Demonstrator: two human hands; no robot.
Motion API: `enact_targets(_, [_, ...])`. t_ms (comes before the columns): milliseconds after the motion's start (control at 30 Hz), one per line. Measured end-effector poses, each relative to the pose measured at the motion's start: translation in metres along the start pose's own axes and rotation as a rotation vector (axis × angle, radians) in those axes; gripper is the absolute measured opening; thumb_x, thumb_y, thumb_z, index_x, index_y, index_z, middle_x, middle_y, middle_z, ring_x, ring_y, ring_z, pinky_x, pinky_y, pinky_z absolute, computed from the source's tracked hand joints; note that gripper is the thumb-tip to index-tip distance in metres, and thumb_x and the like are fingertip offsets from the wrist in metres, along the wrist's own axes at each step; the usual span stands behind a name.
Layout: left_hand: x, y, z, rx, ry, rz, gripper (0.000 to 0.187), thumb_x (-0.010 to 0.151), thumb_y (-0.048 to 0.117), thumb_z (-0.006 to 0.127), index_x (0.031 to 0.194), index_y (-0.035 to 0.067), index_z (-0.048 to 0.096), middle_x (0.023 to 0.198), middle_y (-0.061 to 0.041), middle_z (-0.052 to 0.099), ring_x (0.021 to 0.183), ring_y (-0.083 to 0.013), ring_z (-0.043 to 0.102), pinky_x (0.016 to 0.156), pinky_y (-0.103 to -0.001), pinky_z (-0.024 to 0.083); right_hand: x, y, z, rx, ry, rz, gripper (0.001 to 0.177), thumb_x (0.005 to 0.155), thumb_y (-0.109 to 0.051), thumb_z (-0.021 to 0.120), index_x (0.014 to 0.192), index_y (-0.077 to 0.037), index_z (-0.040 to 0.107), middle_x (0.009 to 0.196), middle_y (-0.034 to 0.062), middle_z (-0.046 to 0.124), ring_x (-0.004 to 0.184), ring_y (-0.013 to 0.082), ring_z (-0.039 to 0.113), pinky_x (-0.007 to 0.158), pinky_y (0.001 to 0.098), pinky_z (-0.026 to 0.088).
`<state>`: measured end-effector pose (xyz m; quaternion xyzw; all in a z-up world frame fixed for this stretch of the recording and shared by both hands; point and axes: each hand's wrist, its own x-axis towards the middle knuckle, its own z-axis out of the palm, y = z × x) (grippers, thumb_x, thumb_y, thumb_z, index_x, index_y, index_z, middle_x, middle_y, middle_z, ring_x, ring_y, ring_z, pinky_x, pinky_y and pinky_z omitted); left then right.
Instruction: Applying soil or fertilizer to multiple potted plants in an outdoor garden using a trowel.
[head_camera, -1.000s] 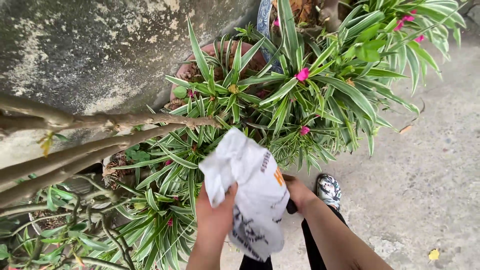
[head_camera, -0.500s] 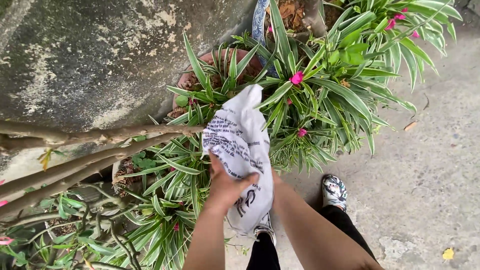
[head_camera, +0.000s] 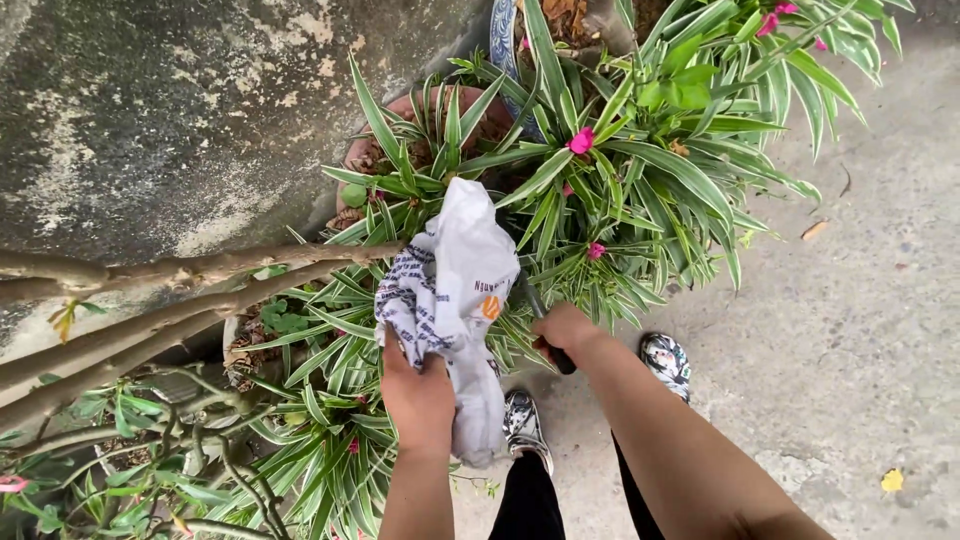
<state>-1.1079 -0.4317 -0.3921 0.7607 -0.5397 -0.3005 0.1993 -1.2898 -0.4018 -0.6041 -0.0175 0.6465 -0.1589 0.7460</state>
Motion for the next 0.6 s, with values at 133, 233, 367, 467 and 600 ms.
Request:
enact_targets(133, [-0.019,-0.018,0.01,-0.124,0.137,0.062,0.068,0.083,-0.004,0.059,0.149,-0.002,0.044,0.129,-0.023,0.066,0.115,-0.0349,0.067,0.098,-0.039,0.051,-0.047,-0.017,-0.016,-0.085,-0.012,-0.101,0.018,0.088,-0.01,0.07,0.084,0.004,0.059,0.068,0.0148,0.064,0.049,0.0234,0.058,0.043,0.0412,0.046])
enact_targets(233, [-0.045,-0.035,0.03,-0.301,0.239,-0.014,0.063,0.086,-0.006,0.055,0.148,-0.001,0.046,0.131,-0.019,0.065,0.117,-0.0313,0.065,0.1,-0.038,0.049,-0.072,-0.031,-0.027,-0.12,-0.049,-0.119,0.022,0.089,-0.015,0.071,0.083,0.003,0.06,0.068,0.0118,0.063,0.049,0.0212,0.057,0.043,0.0388,0.046])
enact_targets(367, [-0.068,-0.053,0.054,-0.949,0.301,-0.503,0.048,0.094,-0.006,0.052,0.14,0.006,0.057,0.125,-0.012,0.068,0.106,-0.025,0.066,0.09,-0.041,0.052,-0.082,-0.033,-0.033,-0.16,-0.127,-0.182,0.025,0.093,-0.021,0.069,0.085,0.001,0.061,0.067,0.0084,0.06,0.049,0.0177,0.056,0.043,0.0358,0.047])
enact_targets(467, [-0.071,-0.056,0.055,-1.256,0.323,-0.649,0.046,0.095,-0.008,0.05,0.136,0.01,0.061,0.122,-0.012,0.069,0.102,-0.0277,0.067,0.087,-0.047,0.055,-0.083,-0.036,-0.03,-0.152,-0.14,-0.165,0.026,0.096,-0.025,0.065,0.087,-0.001,0.06,0.066,0.0068,0.058,0.047,0.0183,0.054,0.042,0.0368,0.045])
enact_targets(600, [-0.073,-0.094,0.051,-1.346,0.347,-0.637,0.049,0.095,-0.008,0.046,0.137,0.013,0.061,0.124,-0.013,0.07,0.106,-0.0298,0.069,0.09,-0.048,0.057,-0.064,-0.02,-0.019,-0.226,-0.079,-0.24,0.033,0.1,-0.03,0.061,0.087,0.0,0.057,0.066,0.0088,0.057,0.046,0.0195,0.053,0.042,0.0387,0.044])
